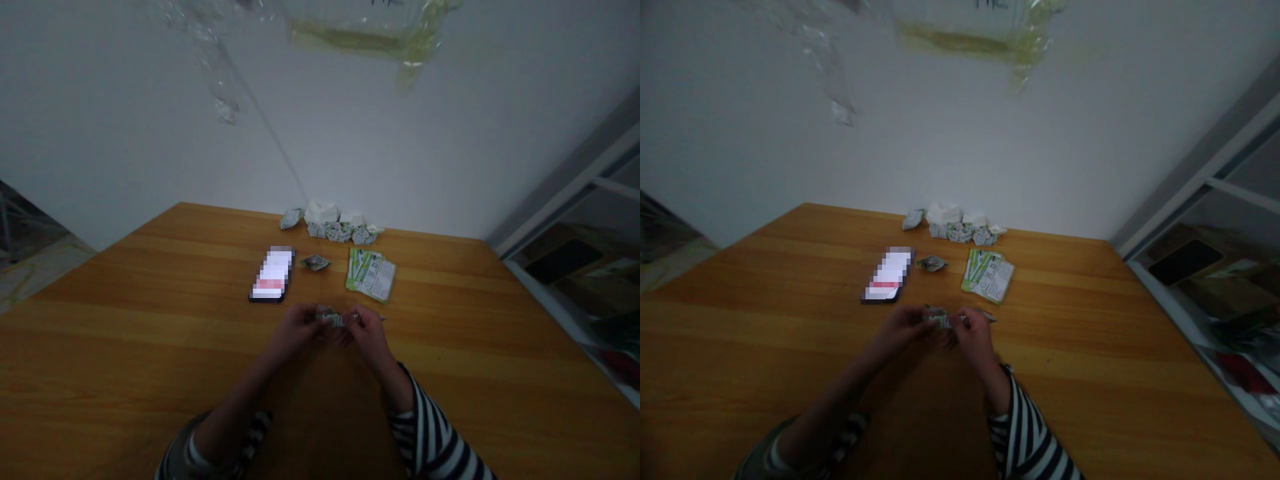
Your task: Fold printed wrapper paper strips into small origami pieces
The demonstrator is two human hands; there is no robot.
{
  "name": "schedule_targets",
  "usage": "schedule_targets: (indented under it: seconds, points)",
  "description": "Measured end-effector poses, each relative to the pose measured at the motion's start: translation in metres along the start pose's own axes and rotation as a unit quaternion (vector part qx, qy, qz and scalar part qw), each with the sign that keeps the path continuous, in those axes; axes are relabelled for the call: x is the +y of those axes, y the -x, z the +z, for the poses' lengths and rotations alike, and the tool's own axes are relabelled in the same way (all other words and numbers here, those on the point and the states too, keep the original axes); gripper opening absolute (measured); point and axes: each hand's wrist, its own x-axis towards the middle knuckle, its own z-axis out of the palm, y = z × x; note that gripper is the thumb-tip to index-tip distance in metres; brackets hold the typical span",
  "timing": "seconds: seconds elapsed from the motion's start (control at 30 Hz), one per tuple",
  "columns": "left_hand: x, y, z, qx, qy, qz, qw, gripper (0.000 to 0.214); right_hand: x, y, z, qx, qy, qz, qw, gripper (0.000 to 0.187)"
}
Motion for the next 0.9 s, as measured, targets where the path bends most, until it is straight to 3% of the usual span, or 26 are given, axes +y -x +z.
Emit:
schedule_targets:
  seconds: [0.07,0.27,0.43,0.5,0.57,0.67,0.77,0.9]
  points:
    - [-0.002,-0.001,-0.001,-0.011,0.025,0.012,1.0,0.024,-0.001,0.0,0.0,0.006,-0.015,-0.003,1.0,0.032]
    - [-0.009,-0.005,0.007,0.075,0.106,0.011,0.991,0.035,-0.004,0.004,0.009,0.032,-0.012,0.001,0.999,0.028]
    - [-0.012,-0.004,0.016,0.181,0.023,0.041,0.982,0.026,-0.003,0.009,0.022,0.077,0.004,-0.01,0.997,0.027]
    - [-0.01,-0.002,0.017,0.198,-0.01,0.054,0.979,0.021,-0.003,0.008,0.023,0.085,0.01,-0.014,0.996,0.026]
    - [-0.007,-0.001,0.016,0.178,-0.006,0.05,0.983,0.026,-0.002,0.007,0.021,0.086,0.009,-0.016,0.996,0.026]
    - [-0.003,0.001,0.013,0.085,0.071,-0.002,0.994,0.045,-0.002,0.004,0.013,0.084,-0.004,-0.02,0.996,0.028]
    - [-0.001,0.0,0.009,0.022,0.115,-0.041,0.992,0.044,-0.002,0.002,0.007,0.08,-0.027,-0.013,0.996,0.029]
    - [0.0,-0.001,0.005,0.046,0.033,-0.01,0.998,0.043,-0.002,0.002,0.005,0.05,0.045,-0.027,0.997,0.023]
